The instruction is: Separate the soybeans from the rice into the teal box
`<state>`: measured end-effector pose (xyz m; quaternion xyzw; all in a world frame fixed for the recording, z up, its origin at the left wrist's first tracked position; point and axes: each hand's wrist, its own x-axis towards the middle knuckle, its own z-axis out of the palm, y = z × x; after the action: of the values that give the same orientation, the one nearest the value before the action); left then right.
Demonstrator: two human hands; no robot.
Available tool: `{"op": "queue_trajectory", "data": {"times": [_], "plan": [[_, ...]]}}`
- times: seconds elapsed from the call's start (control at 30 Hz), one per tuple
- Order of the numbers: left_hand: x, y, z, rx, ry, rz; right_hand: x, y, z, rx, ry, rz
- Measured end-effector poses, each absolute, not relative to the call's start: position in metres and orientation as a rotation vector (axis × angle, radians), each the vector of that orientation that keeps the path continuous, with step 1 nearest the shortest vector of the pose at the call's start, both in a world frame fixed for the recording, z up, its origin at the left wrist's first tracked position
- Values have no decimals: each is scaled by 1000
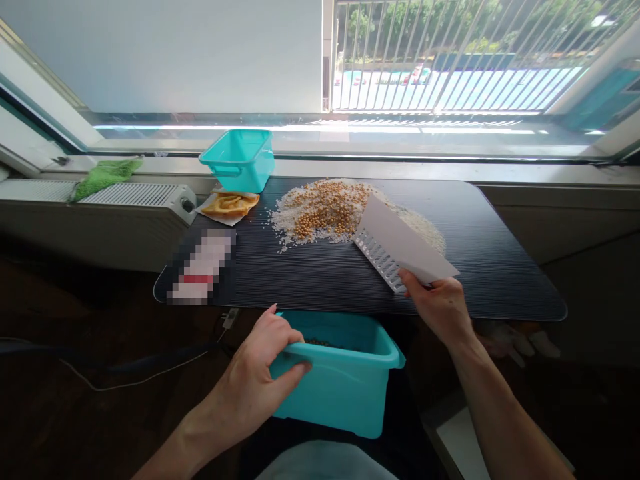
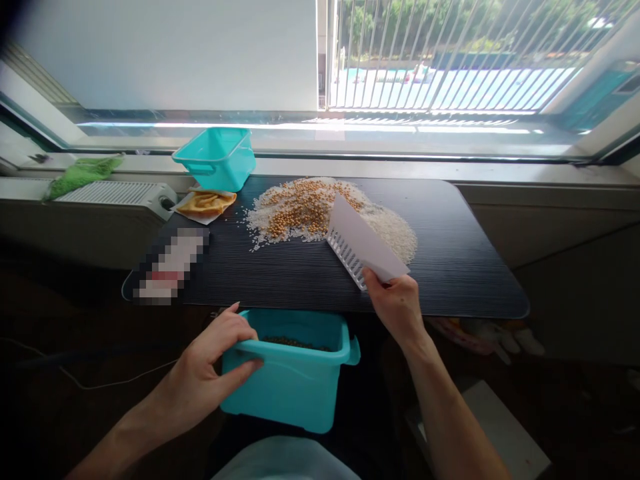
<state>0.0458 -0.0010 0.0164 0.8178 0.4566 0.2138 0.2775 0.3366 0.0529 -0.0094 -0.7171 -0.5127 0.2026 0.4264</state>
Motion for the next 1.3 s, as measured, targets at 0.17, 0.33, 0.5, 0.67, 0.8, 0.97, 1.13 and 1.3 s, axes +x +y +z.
{"op": "queue_trajectory", "data": {"times": [0.17, 0.33, 0.5, 0.67, 0.8, 0.97, 1.13, 1.3], "plan": [[49, -5, 22, 2162, 1266, 617, 340, 54, -4, -1821, -1296, 495], [39, -10, 27, 2161, 1365, 697, 315, 65, -2, -1701, -1453, 614], [26, -15, 28, 2161, 1419, 729, 307, 80, 1, -1778, -1511, 556], [24, -15, 24, 2143, 1402, 704, 305, 92, 9, -1809, -1520, 558], [23, -12, 20, 2157, 1346, 677, 300, 109, 4, -1676, -1608, 543], [20, -10, 16, 2163, 1315, 679, 300, 128, -9, -1529, -1732, 574], [19, -10, 13, 2156, 1326, 657, 304, 126, -11, -1513, -1714, 591], [20, -6, 10, 2149, 1312, 656, 305, 118, -5, -1552, -1757, 576]]}}
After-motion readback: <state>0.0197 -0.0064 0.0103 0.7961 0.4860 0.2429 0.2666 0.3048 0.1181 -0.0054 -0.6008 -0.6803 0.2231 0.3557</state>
